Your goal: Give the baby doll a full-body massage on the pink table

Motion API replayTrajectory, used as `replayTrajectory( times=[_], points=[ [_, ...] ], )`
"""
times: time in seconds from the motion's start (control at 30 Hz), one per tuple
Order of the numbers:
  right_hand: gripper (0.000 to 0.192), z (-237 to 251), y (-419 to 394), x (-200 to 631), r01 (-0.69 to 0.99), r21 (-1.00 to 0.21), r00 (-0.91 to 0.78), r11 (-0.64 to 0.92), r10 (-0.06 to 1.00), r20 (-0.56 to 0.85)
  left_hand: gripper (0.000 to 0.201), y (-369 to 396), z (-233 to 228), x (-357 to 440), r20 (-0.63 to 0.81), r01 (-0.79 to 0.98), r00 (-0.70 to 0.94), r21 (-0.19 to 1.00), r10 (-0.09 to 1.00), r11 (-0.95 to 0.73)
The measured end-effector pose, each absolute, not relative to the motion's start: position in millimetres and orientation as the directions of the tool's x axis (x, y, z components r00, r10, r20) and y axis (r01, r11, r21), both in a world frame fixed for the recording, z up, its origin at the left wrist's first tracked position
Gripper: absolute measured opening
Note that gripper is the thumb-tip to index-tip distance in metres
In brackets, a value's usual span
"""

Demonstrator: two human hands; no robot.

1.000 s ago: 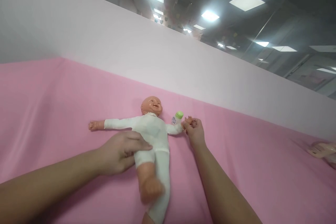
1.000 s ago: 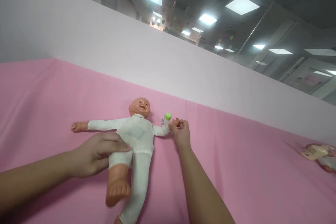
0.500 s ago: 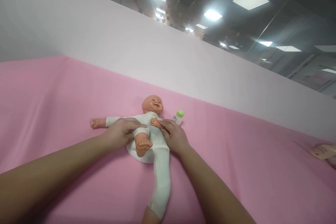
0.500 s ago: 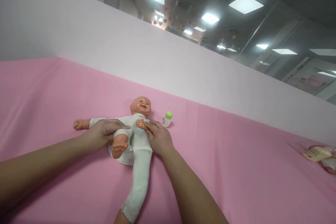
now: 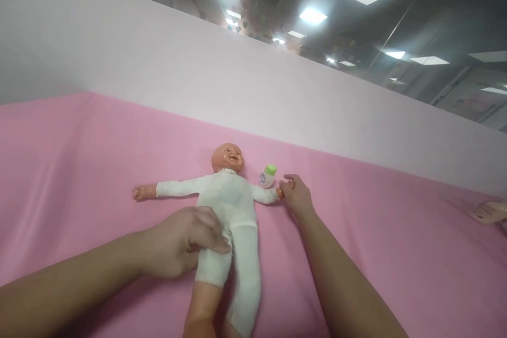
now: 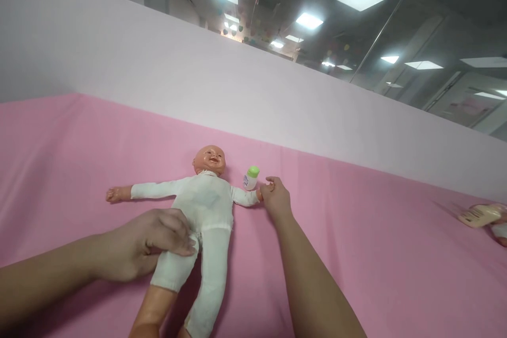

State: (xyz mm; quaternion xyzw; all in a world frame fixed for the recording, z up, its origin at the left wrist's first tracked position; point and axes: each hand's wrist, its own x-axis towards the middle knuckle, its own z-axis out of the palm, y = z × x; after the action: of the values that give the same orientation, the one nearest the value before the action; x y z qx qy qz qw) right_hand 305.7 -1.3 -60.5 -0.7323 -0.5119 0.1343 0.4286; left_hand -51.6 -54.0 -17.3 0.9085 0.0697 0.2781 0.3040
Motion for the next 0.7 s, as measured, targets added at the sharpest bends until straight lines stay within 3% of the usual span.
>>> replayTrajectory(
  times=[0.07, 0.17, 0.27, 0.37, 0.53, 0.6, 0.7],
  points=[
    [0.022, -64, 1, 314, 0.653, -0.731, 0.426, -0.200, 0.895, 0.136, 0.034, -58, -17, -48, 0.473, -0.057, 0.844, 0.547, 0.252, -0.835],
    [0.013, -69, 3, 318, 0.647, -0.730, 0.416, -0.220, 0.904, 0.096, 0.036, -61, -19, -47, 0.475, -0.060, 0.853, 0.503, 0.218, -0.862],
    [0.015, -71, 3, 317, 0.620, -0.757, 0.440, -0.205, 0.890, 0.119, 0.038, -59, -22, -49, 0.535, -0.070, 0.806, 0.514, 0.255, -0.855],
    [0.029, -68, 3, 309, 0.577, -0.800, 0.471, -0.166, 0.867, 0.160, 0.040, -50, -27, -53, 0.595, -0.043, 0.719, 0.554, 0.359, -0.831],
    [0.046, -63, -5, 273, 0.412, -0.889, 0.321, 0.199, 0.882, 0.346, 0.033, -26, -40, -59, 0.520, 0.156, 0.588, 0.679, 0.620, -0.717],
    [0.045, -62, -12, 252, 0.487, -0.823, 0.186, 0.291, 0.886, 0.424, 0.033, -17, -44, -60, 0.445, 0.216, 0.546, 0.745, 0.710, -0.632],
    [0.035, -60, -21, 226, 0.660, -0.643, -0.072, 0.389, 0.885, 0.461, 0.031, -7, -49, -59, 0.377, 0.225, 0.537, 0.799, 0.755, -0.558]
  ],
)
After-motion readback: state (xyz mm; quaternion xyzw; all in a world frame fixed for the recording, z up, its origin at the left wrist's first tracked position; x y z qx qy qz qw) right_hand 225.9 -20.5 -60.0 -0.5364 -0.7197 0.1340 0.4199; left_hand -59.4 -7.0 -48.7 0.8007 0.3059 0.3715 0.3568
